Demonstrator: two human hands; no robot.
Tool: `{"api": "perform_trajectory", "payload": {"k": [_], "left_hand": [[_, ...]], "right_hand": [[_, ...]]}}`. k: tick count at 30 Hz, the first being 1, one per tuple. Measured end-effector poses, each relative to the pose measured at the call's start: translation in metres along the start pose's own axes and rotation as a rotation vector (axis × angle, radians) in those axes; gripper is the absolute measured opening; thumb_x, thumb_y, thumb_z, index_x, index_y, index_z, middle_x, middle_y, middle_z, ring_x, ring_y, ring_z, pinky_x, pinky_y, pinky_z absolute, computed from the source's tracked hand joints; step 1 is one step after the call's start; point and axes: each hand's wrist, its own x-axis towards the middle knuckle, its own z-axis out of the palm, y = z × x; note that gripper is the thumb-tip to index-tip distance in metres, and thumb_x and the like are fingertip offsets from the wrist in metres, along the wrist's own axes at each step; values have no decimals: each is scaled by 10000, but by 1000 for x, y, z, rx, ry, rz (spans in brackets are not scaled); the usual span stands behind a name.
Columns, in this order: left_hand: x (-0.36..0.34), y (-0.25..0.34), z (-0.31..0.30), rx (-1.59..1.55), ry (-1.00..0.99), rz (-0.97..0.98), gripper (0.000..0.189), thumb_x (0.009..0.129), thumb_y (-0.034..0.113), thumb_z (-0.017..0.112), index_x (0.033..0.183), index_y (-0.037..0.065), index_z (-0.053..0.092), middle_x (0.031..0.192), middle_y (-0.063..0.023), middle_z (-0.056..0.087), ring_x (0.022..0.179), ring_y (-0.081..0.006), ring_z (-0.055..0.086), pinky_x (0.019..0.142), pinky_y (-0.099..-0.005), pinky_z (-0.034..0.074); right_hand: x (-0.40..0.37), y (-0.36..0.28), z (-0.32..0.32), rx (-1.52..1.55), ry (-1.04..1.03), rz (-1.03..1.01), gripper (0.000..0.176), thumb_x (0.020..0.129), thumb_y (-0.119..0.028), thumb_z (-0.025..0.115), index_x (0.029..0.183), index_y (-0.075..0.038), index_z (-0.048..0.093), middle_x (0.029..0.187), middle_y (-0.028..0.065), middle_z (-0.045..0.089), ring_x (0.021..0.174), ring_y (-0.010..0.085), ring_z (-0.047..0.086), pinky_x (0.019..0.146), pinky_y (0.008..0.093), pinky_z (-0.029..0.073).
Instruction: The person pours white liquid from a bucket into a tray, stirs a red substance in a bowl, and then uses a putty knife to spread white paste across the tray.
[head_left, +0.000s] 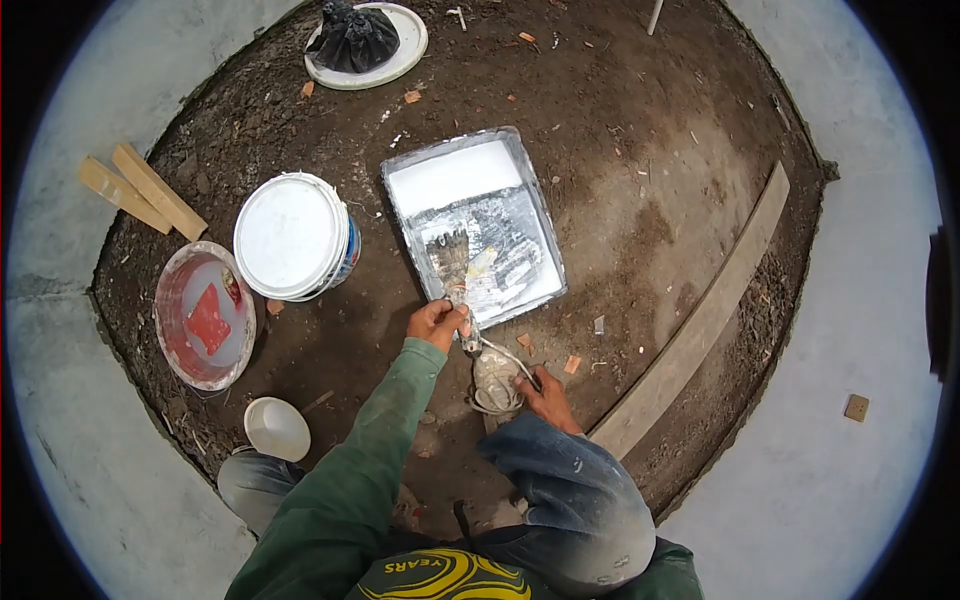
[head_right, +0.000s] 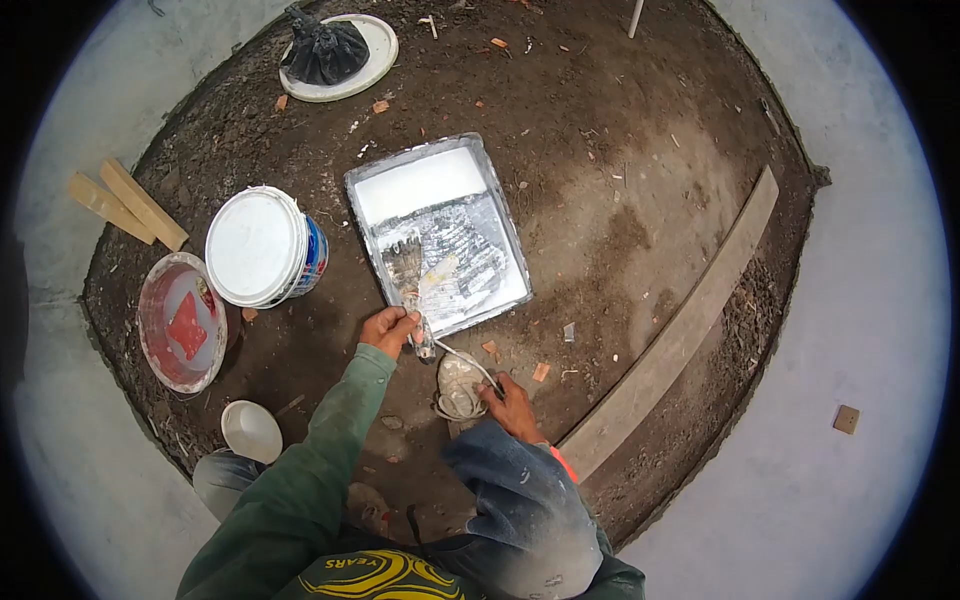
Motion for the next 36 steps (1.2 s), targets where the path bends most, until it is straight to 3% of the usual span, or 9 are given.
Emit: {"api": "perform_trajectory", "payload": {"k": [3, 5, 7, 9, 11, 12, 18, 25, 36], "left_hand": [[-6, -8, -2, 12, 11, 1, 244, 956, 274, 691, 945, 31, 679, 757, -4, 636, 690, -83, 482, 623, -311, 405], [-11, -8, -3, -10, 38, 19, 233, 954, 264, 693, 939, 32, 676, 760, -2, 632, 692, -81, 487, 618, -299, 401], [-17, -6, -5, -25, 77, 16, 242, 946, 217, 696, 931, -24, 681, 776, -74, 685, 695, -121, 573, 645, -347, 452], [-22, -4, -8, -53, 58, 14, 238, 950, 207, 689, 931, -30, 673, 778, -80, 688, 698, -123, 584, 645, -339, 454], [-25, -7, -10, -85, 40, 14, 235, 954, 197, 682, 932, -36, 665, 780, -85, 691, 701, -125, 594, 644, -332, 456], [-26, -9, -10, -110, 35, 13, 230, 956, 189, 677, 938, -39, 659, 781, -90, 693, 704, -127, 603, 646, -327, 458], [-22, -10, -10, -74, 15, 32, 236, 956, 187, 678, 963, -47, 649, 783, -92, 698, 704, -128, 611, 643, -324, 455], [-20, 0, -3, -72, 125, 25, 261, 942, 215, 699, 953, -44, 665, 769, -73, 691, 673, -102, 563, 618, -326, 437], [-25, 7, -14, -59, 65, 65, 274, 945, 237, 703, 952, -36, 674, 750, -57, 678, 640, -79, 519, 568, -330, 400]], "right_hand": [[17, -10, -1, -113, 31, -51, 465, 913, -394, 684, 1132, 11, 620, 919, 196, 687, 857, 314, 667, 778, 383, 505], [31, -25, 0, 25, 90, -141, 501, 910, -425, 688, 1125, 23, 625, 924, 181, 688, 862, 276, 663, 784, 382, 508], [51, -25, 9, 85, 97, -124, 491, 922, -434, 677, 1122, 12, 628, 897, 156, 684, 835, 247, 660, 759, 374, 516], [66, -28, 13, 144, 103, -106, 481, 934, -443, 666, 1119, 0, 631, 870, 132, 680, 808, 218, 657, 735, 367, 523], [78, -36, 12, 450, -55, 77, 463, 970, -458, 620, 1114, -18, 625, 820, 90, 663, 739, 164, 639, 642, 329, 516], [83, -38, 13, 443, -62, 37, 453, 1007, -462, 558, 1106, -23, 612, 789, 82, 650, 680, 150, 627, 572, 300, 494], [100, -44, 9, 729, -239, 228, 405, 1054, -430, 476, 1005, -42, 581, 806, 99, 657, 674, 204, 654, 572, 316, 502], [102, -49, 14, 818, -149, 314, 387, 1050, -415, 494, 1018, -35, 559, 840, 105, 665, 704, 211, 677, 568, 317, 505], [80, -68, -2, 810, -101, 157, 402, 1027, -371, 561, 990, 29, 582, 739, 115, 659, 621, 201, 665, 503, 288, 469]]}}
